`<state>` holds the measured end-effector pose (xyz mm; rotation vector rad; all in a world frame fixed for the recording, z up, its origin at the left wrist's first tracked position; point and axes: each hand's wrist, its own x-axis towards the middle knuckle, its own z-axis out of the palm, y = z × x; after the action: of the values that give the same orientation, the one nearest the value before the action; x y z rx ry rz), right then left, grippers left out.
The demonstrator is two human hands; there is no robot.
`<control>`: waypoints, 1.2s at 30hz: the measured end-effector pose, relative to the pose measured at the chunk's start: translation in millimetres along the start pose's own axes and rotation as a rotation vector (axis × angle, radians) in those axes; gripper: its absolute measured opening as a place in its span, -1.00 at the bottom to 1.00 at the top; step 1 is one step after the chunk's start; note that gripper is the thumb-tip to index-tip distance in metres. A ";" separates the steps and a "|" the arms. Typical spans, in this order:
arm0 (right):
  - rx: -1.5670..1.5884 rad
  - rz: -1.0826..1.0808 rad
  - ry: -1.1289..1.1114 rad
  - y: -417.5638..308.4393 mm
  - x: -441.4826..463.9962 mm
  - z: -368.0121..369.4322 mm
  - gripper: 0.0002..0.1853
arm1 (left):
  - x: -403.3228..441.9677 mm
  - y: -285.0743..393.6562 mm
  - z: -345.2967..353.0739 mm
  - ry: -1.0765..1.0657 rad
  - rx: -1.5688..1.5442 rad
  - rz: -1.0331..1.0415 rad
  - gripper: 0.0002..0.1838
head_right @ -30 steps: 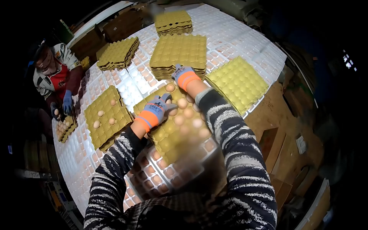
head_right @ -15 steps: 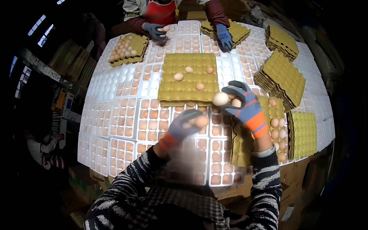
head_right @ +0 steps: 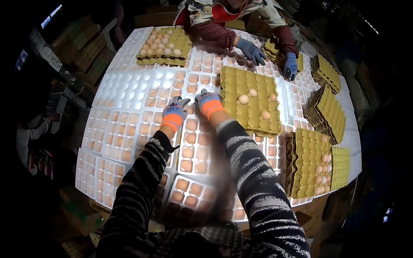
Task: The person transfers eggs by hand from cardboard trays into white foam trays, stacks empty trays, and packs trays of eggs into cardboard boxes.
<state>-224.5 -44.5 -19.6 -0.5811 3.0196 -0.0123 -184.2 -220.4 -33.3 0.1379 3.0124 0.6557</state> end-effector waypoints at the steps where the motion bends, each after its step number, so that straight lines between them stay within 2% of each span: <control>1: 0.099 0.034 0.090 5.1 5.7 8.0 -0.74 | 5.5 -0.7 1.9 0.022 -0.018 -0.003 -0.45; 2: 0.156 0.061 0.140 10.1 14.6 14.6 -0.70 | 10.4 -1.0 2.7 0.120 -0.109 0.006 -0.44; 5: 0.108 0.040 -0.184 14.4 30.0 5.7 -0.69 | 34.9 -5.8 14.7 0.258 -0.395 0.022 -0.41; 6: 0.161 0.139 -0.073 10.3 34.2 1.0 -0.68 | 41.7 -1.5 16.0 0.256 -0.400 0.026 -0.38; 7: 0.218 0.204 0.018 6.5 38.4 -6.7 -0.69 | 46.3 0.3 16.5 0.226 -0.416 0.038 -0.37; 9: 0.367 0.297 0.184 4.7 56.7 -10.2 -0.70 | 67.3 6.2 13.3 -0.190 -0.125 -0.049 -0.36; 11: 0.467 0.288 0.393 7.9 66.9 -5.4 -0.74 | 68.6 7.3 18.1 -0.040 -0.181 -0.013 -0.33; 13: 0.433 0.177 0.344 26.9 88.9 17.5 -0.76 | 59.7 5.2 15.7 0.143 -0.335 -0.013 -0.29; 15: 0.277 0.137 -0.085 32.2 94.6 20.1 -0.66 | 69.2 -32.2 45.0 0.406 -0.660 0.141 -0.27; 16: 0.255 0.125 -0.105 30.3 91.9 18.3 -0.64 | 55.5 -29.7 24.1 0.468 -0.705 0.034 -0.33; 17: 0.231 0.120 -0.122 29.2 89.5 16.6 -0.62 | 35.7 -30.1 3.9 0.524 -0.660 -0.165 -0.39; 19: 0.307 0.116 -0.034 24.5 79.2 5.7 -0.57 | 40.9 -81.9 -2.5 0.700 -0.695 -0.056 -0.46; 21: 0.391 0.082 0.010 1.8 46.0 -31.9 -0.51 | 47.9 -131.0 -8.2 0.894 -0.595 0.000 -0.50; 23: 0.499 -0.142 0.267 0.2 20.8 -20.0 -0.49 | 37.5 -162.6 -14.3 0.656 -0.267 -0.164 -0.54; 24: 0.510 -0.205 0.305 -2.7 4.3 -21.5 -0.47 | 38.0 -174.7 -12.9 0.465 -0.200 -0.301 -0.50; 27: 0.540 -0.356 0.344 -21.4 -68.8 -52.8 -0.37 | 20.4 -195.7 -4.5 0.681 -0.012 -0.022 -0.46; 29: 0.508 -0.388 0.341 -40.8 -131.7 -65.1 -0.38 | -24.4 -188.7 -45.0 0.688 -0.060 0.092 -0.42; 30: 0.541 -0.438 0.300 -50.3 -162.6 -57.7 -0.38 | -53.4 -176.9 -60.4 0.677 -0.286 0.037 -0.44; 31: 0.460 -0.495 0.265 -68.5 -196.3 -68.5 -0.43 | -70.3 -216.6 -44.9 0.639 -0.452 0.087 -0.41; 32: 0.494 -0.551 0.211 -85.8 -221.3 -78.4 -0.52 | -114.4 -195.7 -57.4 0.448 -0.656 -0.211 -0.43; 34: 0.590 -0.581 -0.261 -100.1 -267.8 -62.2 -0.56 | -195.8 -162.6 -47.2 0.411 -0.565 -0.076 -0.50; 35: 0.618 -0.611 -0.320 -103.3 -284.7 -52.2 -0.57 | -233.8 -141.8 -49.7 0.277 -0.295 0.035 -0.51; 36: 0.633 -0.644 -0.281 -102.8 -297.1 -41.1 -0.57 | -268.5 -130.9 -37.0 0.223 -0.255 0.181 -0.52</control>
<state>86.1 -30.0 42.4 -1.2816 2.2395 -0.7957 70.2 -380.7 -44.8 0.3503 3.1111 1.1365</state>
